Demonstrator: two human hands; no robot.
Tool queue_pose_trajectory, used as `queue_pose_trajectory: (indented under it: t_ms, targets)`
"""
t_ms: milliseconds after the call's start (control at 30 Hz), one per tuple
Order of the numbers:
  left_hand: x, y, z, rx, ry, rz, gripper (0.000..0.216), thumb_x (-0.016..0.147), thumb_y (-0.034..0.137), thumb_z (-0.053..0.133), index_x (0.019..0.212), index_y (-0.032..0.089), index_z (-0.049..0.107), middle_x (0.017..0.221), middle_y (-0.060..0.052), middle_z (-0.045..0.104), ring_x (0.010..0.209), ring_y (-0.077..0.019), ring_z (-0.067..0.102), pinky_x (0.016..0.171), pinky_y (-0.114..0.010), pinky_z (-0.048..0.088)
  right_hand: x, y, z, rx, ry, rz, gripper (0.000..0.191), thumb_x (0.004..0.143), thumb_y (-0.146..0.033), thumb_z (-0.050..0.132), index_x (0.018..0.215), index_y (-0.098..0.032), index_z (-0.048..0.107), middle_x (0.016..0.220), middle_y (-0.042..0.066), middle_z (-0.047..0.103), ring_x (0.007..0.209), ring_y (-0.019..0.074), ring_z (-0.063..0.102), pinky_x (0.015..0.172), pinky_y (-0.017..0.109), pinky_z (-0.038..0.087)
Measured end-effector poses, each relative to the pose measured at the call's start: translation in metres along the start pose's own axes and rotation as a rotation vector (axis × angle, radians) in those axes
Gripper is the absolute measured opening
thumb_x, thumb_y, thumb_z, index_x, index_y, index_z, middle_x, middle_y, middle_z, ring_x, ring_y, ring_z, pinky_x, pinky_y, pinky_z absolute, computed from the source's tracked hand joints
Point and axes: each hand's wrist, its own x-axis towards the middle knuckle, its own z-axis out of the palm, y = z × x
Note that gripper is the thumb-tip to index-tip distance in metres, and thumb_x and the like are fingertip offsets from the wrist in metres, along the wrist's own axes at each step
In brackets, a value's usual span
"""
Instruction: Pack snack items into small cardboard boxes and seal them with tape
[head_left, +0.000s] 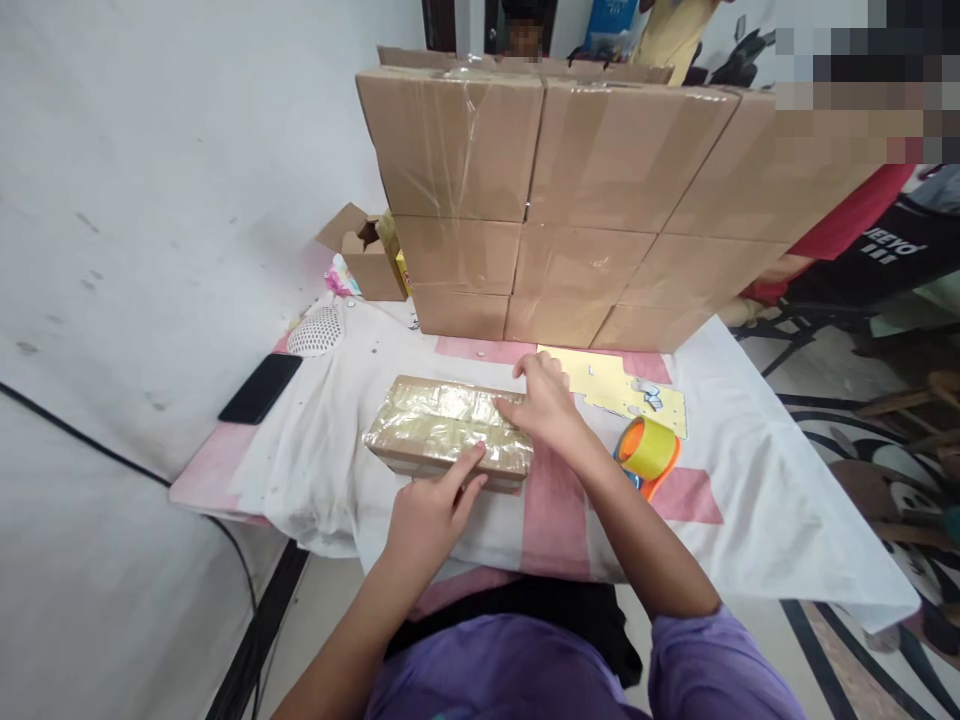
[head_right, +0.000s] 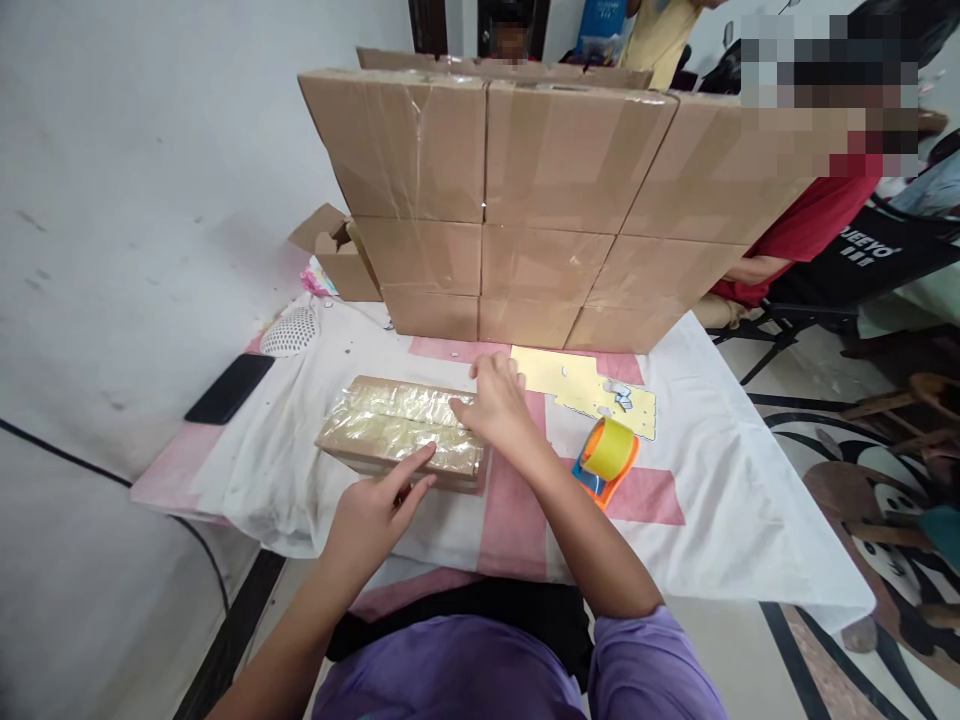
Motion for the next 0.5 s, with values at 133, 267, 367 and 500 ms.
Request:
queue_pose_trajectory:
  t_ms: [133,267,367,500]
  targets:
    - [-0.005,-0.003,0.005,-0.008,0.003,0.028,0.033,0.102,0.036,0.055,0.128,0.022,0.069,0.072,-0.001,0.076,0.052,-0.0138,0.066,0.054,-0.022,0.044,0.000,0.032,-0.016,0.156,0.056,0.011,0.039,0.088,-0.030,0.067,0.125,-0.020,0.057,0.126,0.015,0.057,0.122,0.0334,0.052,0.104,0.054,0.042]
    - [-0.007,-0.010,0.007,-0.059,0.027,0.096,0.033,0.104,0.035,0.052,0.129,0.018,0.067,0.072,-0.001,0.076,0.052,-0.0122,0.067,0.053,-0.021,0.046,-0.042,0.039,-0.018,0.390,-0.504,-0.294,0.110,0.073,-0.047,0.086,0.160,-0.031,0.021,0.156,0.014,0.033,0.143,0.0318,0.042,0.114,0.047,0.042]
    - [-0.010,-0.019,0.011,-0.080,0.061,0.188,0.033,0.103,0.032,0.055,0.131,0.019,0.064,0.072,0.000,0.075,0.053,-0.0114,0.066,0.054,-0.020,0.048,-0.077,0.034,-0.002,0.385,-0.412,-0.297,0.128,0.062,-0.038,0.092,0.162,-0.029,0.011,0.153,0.016,0.025,0.145,0.0331,0.038,0.114,0.045,0.044]
    - [-0.013,-0.028,0.020,-0.106,0.185,0.302,0.037,0.099,0.018,0.059,0.136,0.022,0.057,0.082,-0.002,0.077,0.060,-0.0114,0.068,0.061,-0.020,0.052,-0.100,0.039,-0.001,0.439,-0.141,-0.298,0.105,0.065,-0.032,0.087,0.152,-0.028,0.028,0.140,0.014,0.038,0.139,0.0321,0.043,0.115,0.047,0.043]
